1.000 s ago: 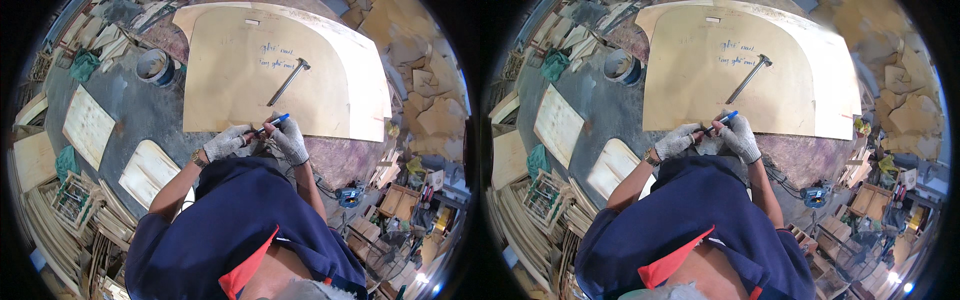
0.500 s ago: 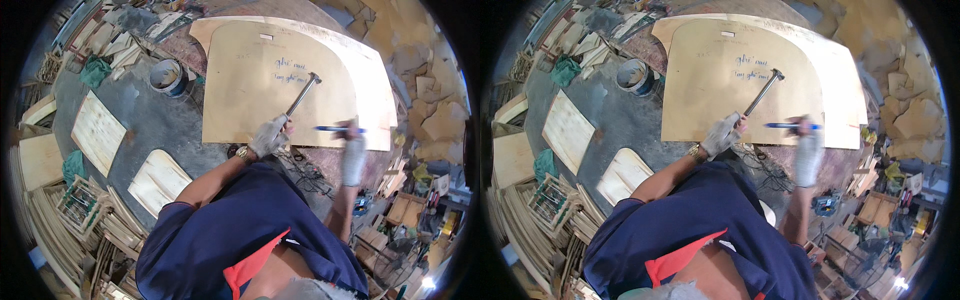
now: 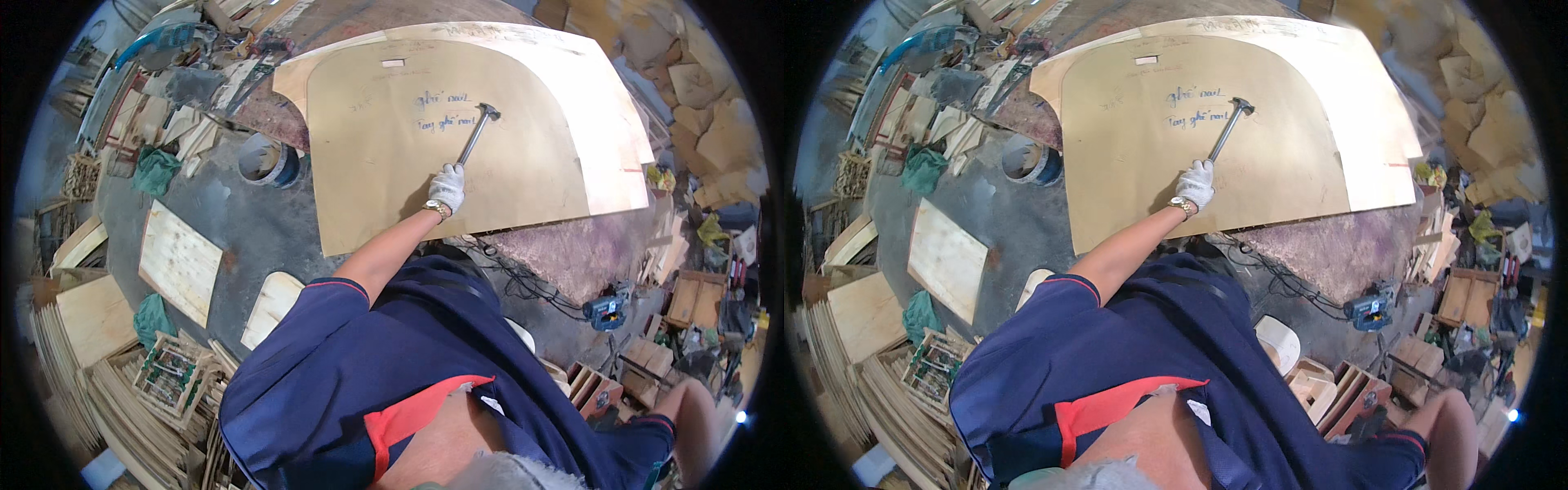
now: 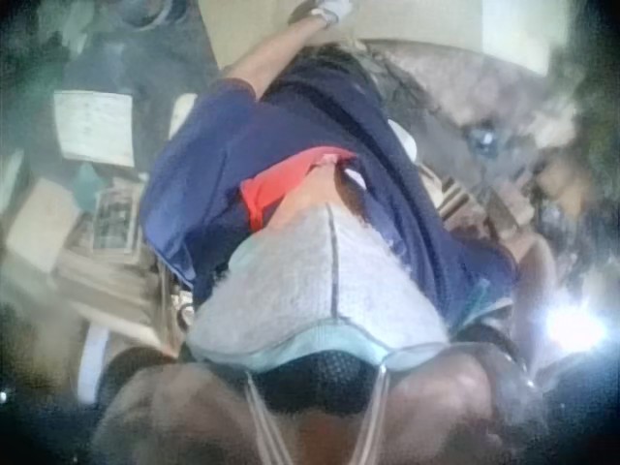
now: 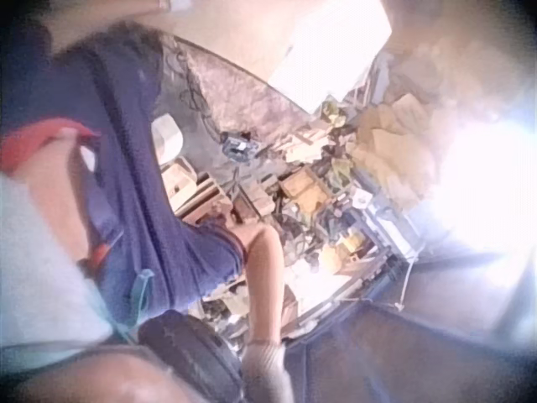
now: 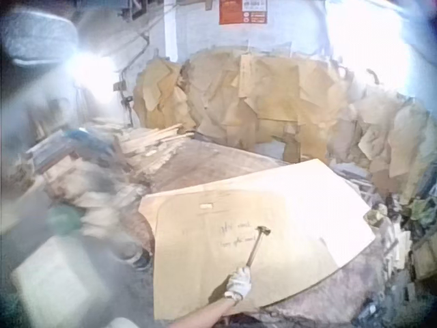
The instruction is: The person uses a nail gun to fasten a small wooden piece onto a larger curved plywood panel. They then place a template on the panel, trace its outline with a pen, and use a hammer to tap the panel. The person flips the panel and continues to work on it.
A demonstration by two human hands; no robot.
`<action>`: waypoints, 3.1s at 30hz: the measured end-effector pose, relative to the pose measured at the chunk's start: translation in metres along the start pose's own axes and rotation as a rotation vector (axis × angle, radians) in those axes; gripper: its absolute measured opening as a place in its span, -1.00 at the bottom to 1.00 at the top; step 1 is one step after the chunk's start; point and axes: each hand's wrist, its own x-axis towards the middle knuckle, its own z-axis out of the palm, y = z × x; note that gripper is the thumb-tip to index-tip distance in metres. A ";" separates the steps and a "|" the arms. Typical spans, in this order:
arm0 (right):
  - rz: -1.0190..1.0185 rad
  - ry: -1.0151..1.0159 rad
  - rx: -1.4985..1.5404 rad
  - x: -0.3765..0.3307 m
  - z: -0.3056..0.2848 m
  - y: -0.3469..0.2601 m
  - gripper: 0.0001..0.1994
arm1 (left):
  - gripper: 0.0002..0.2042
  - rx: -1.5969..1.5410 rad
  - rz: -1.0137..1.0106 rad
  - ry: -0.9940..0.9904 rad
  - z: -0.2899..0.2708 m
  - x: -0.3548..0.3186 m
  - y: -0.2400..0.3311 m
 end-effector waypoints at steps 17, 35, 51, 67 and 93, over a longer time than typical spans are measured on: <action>0.195 -0.470 -0.136 -0.082 0.194 0.100 -0.68 | -0.71 -1.582 -0.296 -0.142 -0.096 0.021 -0.101; 1.838 -0.715 0.225 -0.526 0.070 -0.205 -0.63 | -0.67 -1.546 -0.304 0.517 -0.386 0.322 -0.586; 2.015 -0.688 0.734 -0.508 0.211 -0.150 -0.33 | -0.57 -0.752 -0.683 0.016 -0.131 -0.087 -0.337; 1.693 -0.978 1.010 -0.429 0.262 -0.096 -0.66 | -0.55 -1.145 -0.606 0.050 -0.180 -0.051 -0.277; 1.560 -1.107 1.981 -0.188 0.700 -0.693 -0.44 | -0.59 -0.212 0.022 0.725 -0.778 0.349 -0.674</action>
